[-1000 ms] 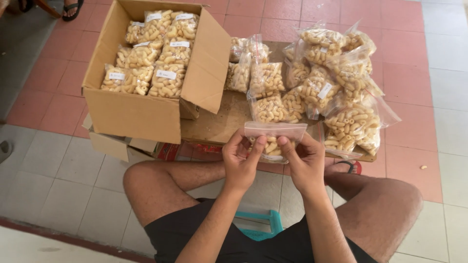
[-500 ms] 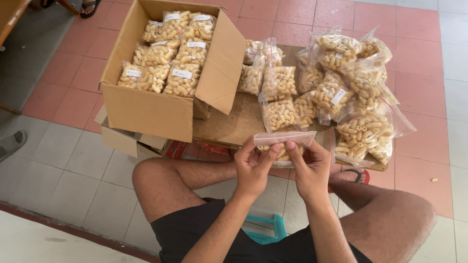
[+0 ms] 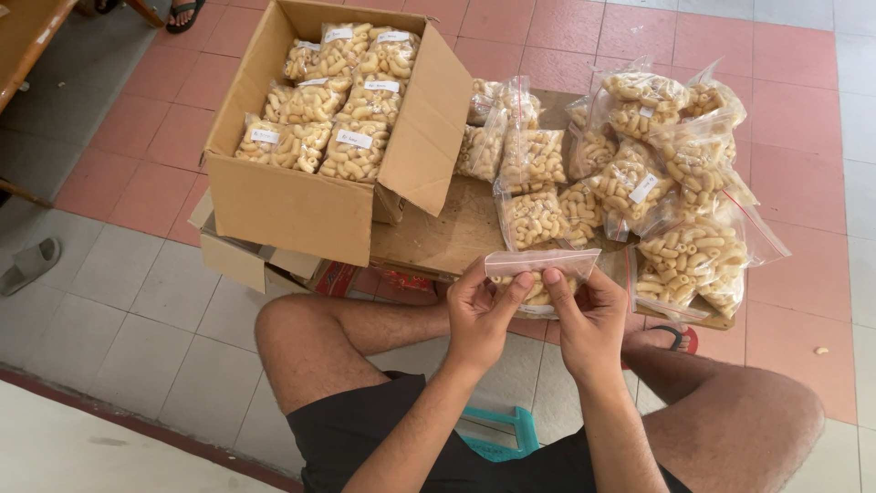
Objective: Packing individual plastic bags of snacks into a cardboard box for distribution.
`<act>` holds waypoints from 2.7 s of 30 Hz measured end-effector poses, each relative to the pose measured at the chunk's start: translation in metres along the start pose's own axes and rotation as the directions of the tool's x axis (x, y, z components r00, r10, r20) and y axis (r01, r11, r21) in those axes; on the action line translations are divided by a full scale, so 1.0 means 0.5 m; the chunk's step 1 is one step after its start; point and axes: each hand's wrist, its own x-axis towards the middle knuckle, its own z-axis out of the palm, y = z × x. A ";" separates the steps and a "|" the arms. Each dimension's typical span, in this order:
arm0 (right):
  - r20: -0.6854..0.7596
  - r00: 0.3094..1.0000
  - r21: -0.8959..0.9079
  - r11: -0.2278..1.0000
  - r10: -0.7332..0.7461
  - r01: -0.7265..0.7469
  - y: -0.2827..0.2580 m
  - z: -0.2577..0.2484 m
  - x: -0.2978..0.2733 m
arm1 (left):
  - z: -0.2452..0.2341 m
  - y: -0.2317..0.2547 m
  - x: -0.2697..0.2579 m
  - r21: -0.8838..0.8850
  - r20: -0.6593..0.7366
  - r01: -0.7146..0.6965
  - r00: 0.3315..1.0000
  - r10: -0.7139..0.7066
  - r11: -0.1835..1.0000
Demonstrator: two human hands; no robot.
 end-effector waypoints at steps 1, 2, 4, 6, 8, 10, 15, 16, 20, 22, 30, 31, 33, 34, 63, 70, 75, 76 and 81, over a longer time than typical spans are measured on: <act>0.002 1.000 0.001 1.000 -0.002 0.002 -0.001 0.000 0.000 | -0.002 0.000 0.000 0.000 -0.001 -0.003 1.000 0.003 1.000; 0.003 1.000 -0.002 1.000 -0.001 0.001 -0.002 0.000 0.001 | -0.003 0.000 0.001 0.000 0.004 0.005 1.000 -0.005 1.000; 0.005 1.000 -0.003 1.000 -0.001 0.001 -0.001 0.000 0.001 | -0.005 0.001 0.002 0.001 0.009 0.009 1.000 -0.009 1.000; 0.006 1.000 -0.012 1.000 0.005 -0.005 0.003 -0.001 0.001 | -0.004 0.006 0.001 0.004 0.005 0.004 1.000 -0.004 1.000; 0.007 1.000 -0.015 1.000 0.004 -0.004 0.004 -0.002 0.000 | -0.005 0.004 0.000 0.002 0.007 0.011 1.000 -0.011 1.000; 0.010 1.000 -0.016 1.000 0.001 -0.001 0.005 -0.001 0.001 | -0.008 0.000 0.001 0.000 0.008 0.016 1.000 -0.016 1.000; 0.005 1.000 -0.004 1.000 0.005 -0.005 0.014 -0.003 -0.001 | -0.009 -0.011 -0.002 -0.017 0.005 0.024 1.000 -0.024 1.000; 0.004 1.000 -0.003 1.000 0.002 -0.002 0.009 -0.002 -0.001 | -0.008 -0.010 -0.002 -0.018 0.007 0.023 1.000 -0.022 1.000; 0.005 1.000 -0.003 1.000 0.007 -0.007 0.001 0.001 -0.001 | -0.006 -0.007 -0.003 -0.007 0.001 0.017 1.000 -0.017 1.000; 0.005 1.000 -0.002 1.000 0.005 -0.005 0.001 0.002 0.000 | -0.005 -0.006 0.000 -0.007 0.003 0.017 1.000 -0.017 1.000; 0.003 1.000 0.009 1.000 0.007 -0.007 -0.001 0.001 0.000 | -0.006 -0.009 0.001 -0.011 0.006 0.012 1.000 -0.012 1.000; 0.003 1.000 0.009 1.000 0.007 -0.007 -0.002 0.002 0.000 | -0.006 -0.009 0.001 -0.012 0.006 0.012 1.000 -0.012 1.000; 0.002 1.000 0.008 1.000 -0.001 0.001 -0.005 0.004 0.001 | -0.007 -0.008 0.002 -0.018 0.013 0.004 1.000 -0.003 1.000; 0.001 1.000 0.008 1.000 -0.001 0.001 -0.003 0.003 0.000 | -0.007 -0.005 0.002 -0.018 0.013 0.004 1.000 -0.004 1.000; -0.058 0.979 -0.052 0.980 -0.197 0.194 0.035 -0.004 -0.002 | 0.012 0.048 0.015 -0.072 0.057 0.077 0.996 -0.073 0.994; -0.094 0.981 -0.060 0.985 -0.167 0.162 0.053 -0.020 0.003 | 0.011 0.037 0.011 -0.029 0.065 0.087 0.994 -0.085 0.996; -0.010 0.973 0.065 0.971 -0.229 0.229 0.023 0.003 -0.003 | 0.004 0.025 0.013 -0.045 0.055 0.108 0.993 -0.105 0.993; -0.013 0.974 0.059 0.973 -0.224 0.224 0.018 0.002 -0.005 | 0.004 0.025 0.011 -0.047 0.056 0.116 0.992 -0.113 0.992; 0.081 0.883 -0.114 0.876 -0.462 0.469 0.078 -0.030 -0.005 | 0.000 0.015 0.012 -0.043 0.059 0.118 0.992 -0.115 0.992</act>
